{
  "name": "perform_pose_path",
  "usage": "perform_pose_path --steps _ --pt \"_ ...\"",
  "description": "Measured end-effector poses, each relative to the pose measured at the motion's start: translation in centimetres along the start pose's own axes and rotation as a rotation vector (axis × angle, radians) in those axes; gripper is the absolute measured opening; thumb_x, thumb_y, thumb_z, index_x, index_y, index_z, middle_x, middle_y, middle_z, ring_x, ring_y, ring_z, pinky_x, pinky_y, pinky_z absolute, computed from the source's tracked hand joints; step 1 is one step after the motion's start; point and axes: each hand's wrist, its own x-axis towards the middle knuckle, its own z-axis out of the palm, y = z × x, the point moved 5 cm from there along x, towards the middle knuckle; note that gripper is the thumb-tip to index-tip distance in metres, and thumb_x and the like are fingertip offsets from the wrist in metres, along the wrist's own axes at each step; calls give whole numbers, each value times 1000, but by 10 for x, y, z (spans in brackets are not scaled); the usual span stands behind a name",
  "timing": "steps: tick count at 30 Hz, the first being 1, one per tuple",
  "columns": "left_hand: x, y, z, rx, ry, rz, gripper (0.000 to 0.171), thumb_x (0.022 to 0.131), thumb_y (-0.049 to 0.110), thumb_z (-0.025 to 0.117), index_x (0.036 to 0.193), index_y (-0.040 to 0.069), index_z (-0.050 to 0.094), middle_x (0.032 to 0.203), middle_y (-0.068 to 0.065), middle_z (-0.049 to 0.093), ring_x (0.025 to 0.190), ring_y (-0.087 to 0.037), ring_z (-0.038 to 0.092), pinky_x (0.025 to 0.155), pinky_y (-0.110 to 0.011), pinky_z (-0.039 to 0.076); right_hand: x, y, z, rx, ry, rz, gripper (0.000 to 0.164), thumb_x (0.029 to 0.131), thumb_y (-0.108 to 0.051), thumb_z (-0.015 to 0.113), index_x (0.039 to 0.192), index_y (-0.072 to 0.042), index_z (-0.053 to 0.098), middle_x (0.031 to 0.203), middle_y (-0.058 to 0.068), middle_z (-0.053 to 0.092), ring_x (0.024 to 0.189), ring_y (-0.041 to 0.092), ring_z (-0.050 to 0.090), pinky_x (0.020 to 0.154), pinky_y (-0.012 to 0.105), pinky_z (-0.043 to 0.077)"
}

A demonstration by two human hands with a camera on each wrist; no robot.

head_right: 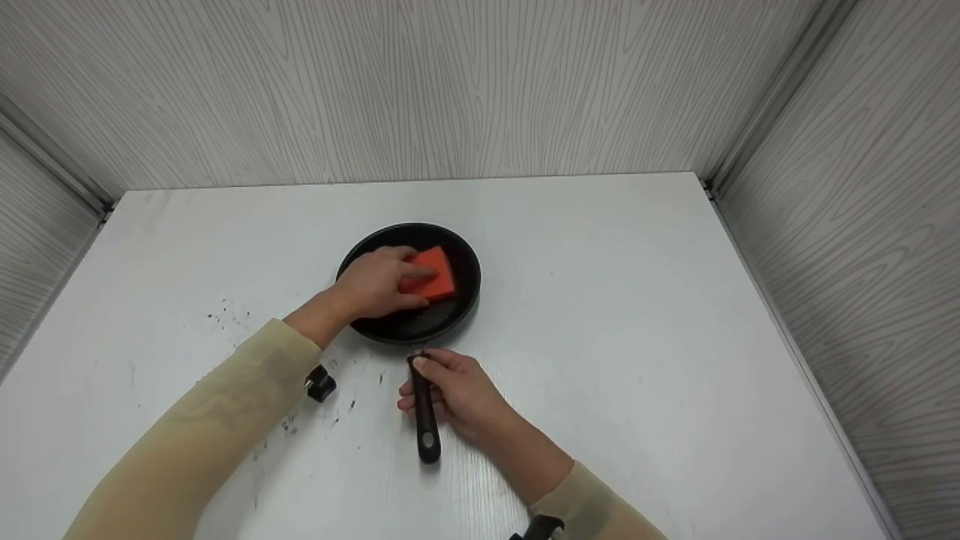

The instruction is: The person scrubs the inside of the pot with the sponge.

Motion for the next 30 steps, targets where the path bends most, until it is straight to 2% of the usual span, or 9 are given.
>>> perform_pose_path --steps 9,16,30 --pt "-4 -4 -3 4 3 -42 52 98 47 75 146 29 68 150 -17 56 131 -36 55 105 -52 48 0 1 -1 13 13 6 34 110 -14 57 136 9 57 89 13 73 75 20 77 70 33 63" --pt "-6 -7 -4 15 -10 -75 53 97 49 75 147 32 66 151 -17 56 131 -36 55 105 -50 48 -1 -1 0 1 16 6 36 110 -13 57 138 11 55 91 13 74 76 19 77 72 31 63" --pt "-17 -8 -6 34 -6 -111 54 98 48 73 147 27 66 136 -19 64 120 -38 58 102 -50 49 0 -1 0 15 28 5 37 110 -13 57 138 12 54 91 14 73 75 19 76 73 32 63"
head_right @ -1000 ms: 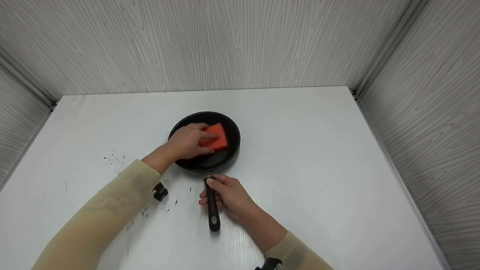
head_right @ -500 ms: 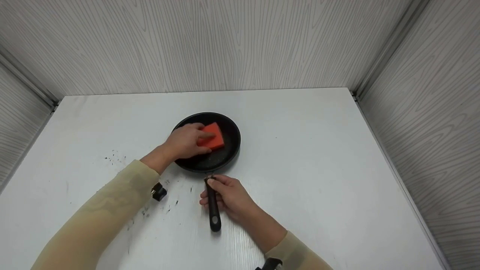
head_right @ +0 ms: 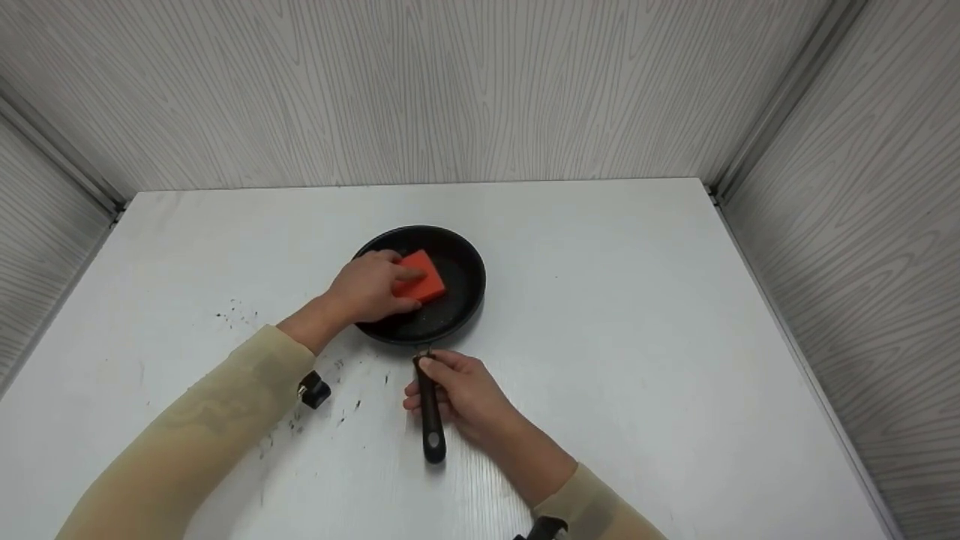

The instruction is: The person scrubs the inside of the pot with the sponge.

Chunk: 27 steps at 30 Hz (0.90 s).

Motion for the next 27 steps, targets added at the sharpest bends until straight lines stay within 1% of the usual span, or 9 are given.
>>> perform_pose_path --steps 4,8,10,14,19,27 --pt "-5 0 -2 1 15 3 54 98 48 72 147 26 67 127 -17 67 111 -35 59 96 -49 50 0 1 0 8 -3 2 36 110 -12 57 137 12 54 90 14 73 74 19 76 72 33 63" --pt "-11 -2 -7 -31 40 -4 55 97 48 71 148 27 66 126 -18 66 108 -35 59 91 -47 51 1 1 0 13 -7 5 36 110 -12 57 136 12 55 89 14 73 75 20 76 73 34 63" --pt "-15 -3 -11 -61 60 -7 55 97 48 72 148 27 66 129 -19 65 110 -35 60 92 -47 51 1 1 0 9 -4 7 36 110 -13 57 136 12 55 89 14 73 75 20 76 73 34 63" --pt "-23 -8 -22 -111 110 -11 54 98 48 71 148 27 66 135 -19 64 116 -36 60 98 -48 51 0 0 -2 -17 -1 9 37 109 -14 58 137 11 55 90 15 74 76 20 76 74 35 64" --pt "-33 -19 -35 -150 163 -28 54 98 46 72 148 26 66 139 -20 62 119 -35 59 101 -50 49 0 0 -2 -23 -3 14 37 109 -15 60 135 11 57 91 15 74 77 20 77 75 35 63" --pt "-53 -46 -50 -179 190 -81 57 98 45 71 151 26 63 145 -21 57 126 -37 55 102 -51 49 0 0 -1 -13 -12 11 40 109 -15 60 137 12 55 91 15 73 77 21 77 76 35 63"
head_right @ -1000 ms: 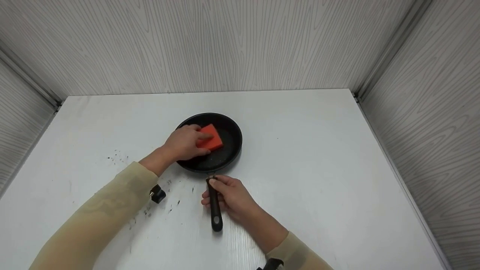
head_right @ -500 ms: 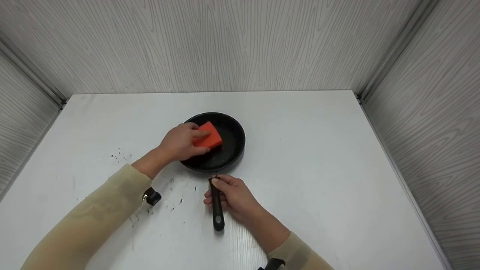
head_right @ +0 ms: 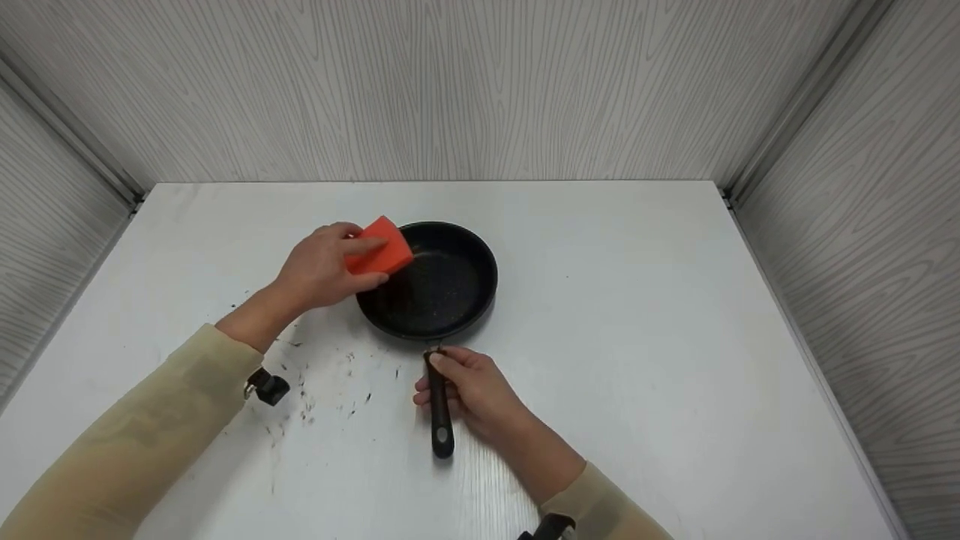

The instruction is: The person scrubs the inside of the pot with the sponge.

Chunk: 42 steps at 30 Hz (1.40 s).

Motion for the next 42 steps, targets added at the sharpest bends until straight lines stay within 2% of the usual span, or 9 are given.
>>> perform_pose_path --steps 5,11,18,23,27,31,38,42 --pt "-8 -18 -9 -5 20 -27 58 97 44 72 151 24 63 145 -23 57 125 -39 55 100 -52 50 0 0 -1 -9 12 -6 37 109 -14 59 136 11 57 90 15 74 76 20 77 75 34 63" --pt "-19 -40 -12 -7 34 -66 58 97 43 73 150 23 64 143 -25 57 124 -42 56 100 -53 49 0 1 -1 -49 22 -10 35 109 -14 59 135 10 59 90 13 75 76 19 77 74 33 63" --pt "-32 -65 -8 -19 49 -151 61 96 44 73 151 21 62 144 -25 56 127 -42 55 102 -54 49 -1 1 1 -34 19 -3 38 110 -13 57 139 11 55 90 14 75 75 20 77 73 33 63" --pt "-41 -79 -3 -31 38 -172 61 96 42 73 151 18 62 144 -26 56 125 -43 55 101 -55 50 -1 0 2 -32 18 -4 38 110 -14 57 139 11 55 90 14 75 76 20 77 73 33 63" --pt "-49 -87 3 -31 9 -161 59 96 41 74 150 17 63 142 -26 57 124 -43 55 100 -55 51 -1 1 2 -33 18 -1 39 109 -14 58 139 11 55 90 14 75 76 20 77 73 32 63" --pt "-55 -91 9 -43 -47 -137 59 96 41 74 149 16 64 145 -26 56 128 -43 53 103 -56 49 -1 0 1 -28 18 -3 39 109 -14 59 139 12 55 90 14 75 76 20 77 72 32 63" --pt "-62 -94 19 -106 -153 -134 60 95 33 75 153 22 61 155 -21 47 134 -41 47 108 -56 46 -1 -2 2 -22 7 -5 39 109 -15 60 137 12 57 90 13 75 76 20 77 72 32 62" --pt "-63 -94 20 -115 -169 -119 61 95 30 76 153 23 60 157 -20 46 136 -40 45 107 -55 47 -1 -3 0 -32 11 -9 40 109 -15 59 139 12 56 90 13 76 77 20 78 73 32 63"
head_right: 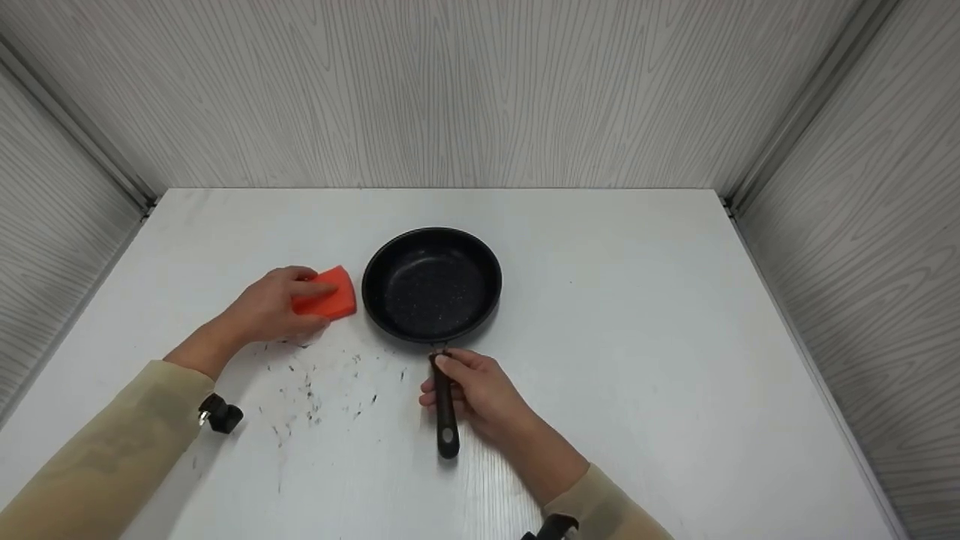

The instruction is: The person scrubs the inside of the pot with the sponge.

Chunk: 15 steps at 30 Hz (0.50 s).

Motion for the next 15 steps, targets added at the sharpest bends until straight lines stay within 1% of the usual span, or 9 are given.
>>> perform_pose_path --steps 6,9,12,15 --pt "3 3 1 -9 -16 10 63 95 26 73 155 25 57 161 -18 42 138 -39 43 108 -55 47 -1 -3 -6 -6 22 9 41 109 -16 60 138 12 55 92 14 76 79 21 78 75 33 63" --pt "3 3 1 -24 -15 -3 65 94 29 73 157 24 56 164 -16 39 141 -39 42 110 -56 46 -1 -4 -8 -19 7 8 42 109 -19 60 137 12 56 94 15 76 81 21 78 76 34 63" --pt "-1 2 -2 -40 31 0 66 95 33 72 157 21 55 165 -15 38 144 -40 41 111 -59 46 -1 -5 -10 -45 -10 11 45 110 -25 61 135 12 57 98 16 77 85 23 79 78 35 63" --pt "-8 1 -9 -30 112 16 66 96 37 68 157 17 54 165 -18 39 146 -42 42 112 -63 43 -4 -8 -14 -122 -14 4 50 110 -33 61 134 11 59 105 19 77 91 27 79 82 37 63"
